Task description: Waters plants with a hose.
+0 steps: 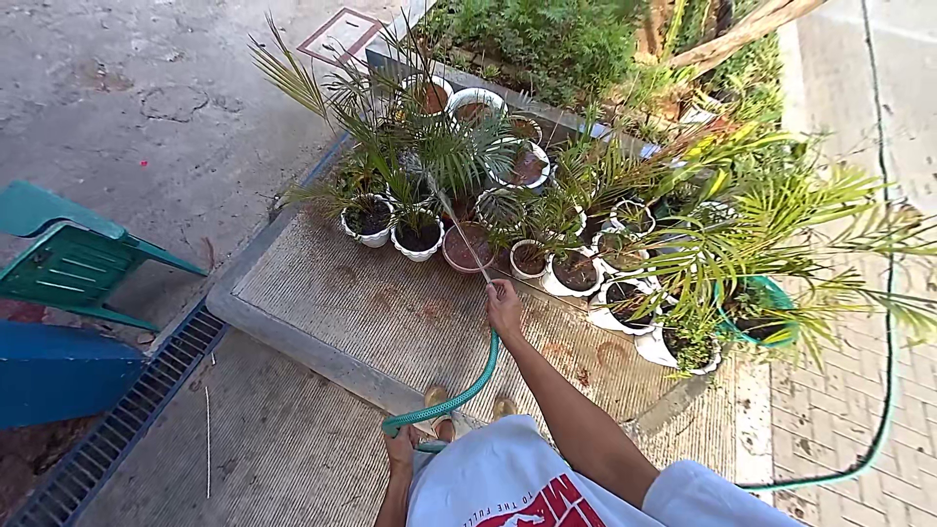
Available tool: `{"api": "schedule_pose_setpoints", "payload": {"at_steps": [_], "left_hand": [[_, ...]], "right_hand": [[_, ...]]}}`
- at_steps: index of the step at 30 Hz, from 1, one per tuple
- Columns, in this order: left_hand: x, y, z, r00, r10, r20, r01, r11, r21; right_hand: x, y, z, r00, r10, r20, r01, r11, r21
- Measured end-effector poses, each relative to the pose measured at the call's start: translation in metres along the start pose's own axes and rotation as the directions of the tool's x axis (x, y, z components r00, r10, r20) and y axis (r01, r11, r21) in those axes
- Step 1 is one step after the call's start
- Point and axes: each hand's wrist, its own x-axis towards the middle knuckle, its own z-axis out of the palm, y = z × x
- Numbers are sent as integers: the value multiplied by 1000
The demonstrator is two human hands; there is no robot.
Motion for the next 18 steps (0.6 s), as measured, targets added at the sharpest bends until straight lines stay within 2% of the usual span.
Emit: {"api": "schedule_pose_setpoints", "payload": {"at_steps": [18], "left_hand": [[0,1,-2,1000,-7,-21,6,1000,-24]], "right_hand": [[7,-15,17,1000,-17,-2,17,999,-42]]}}
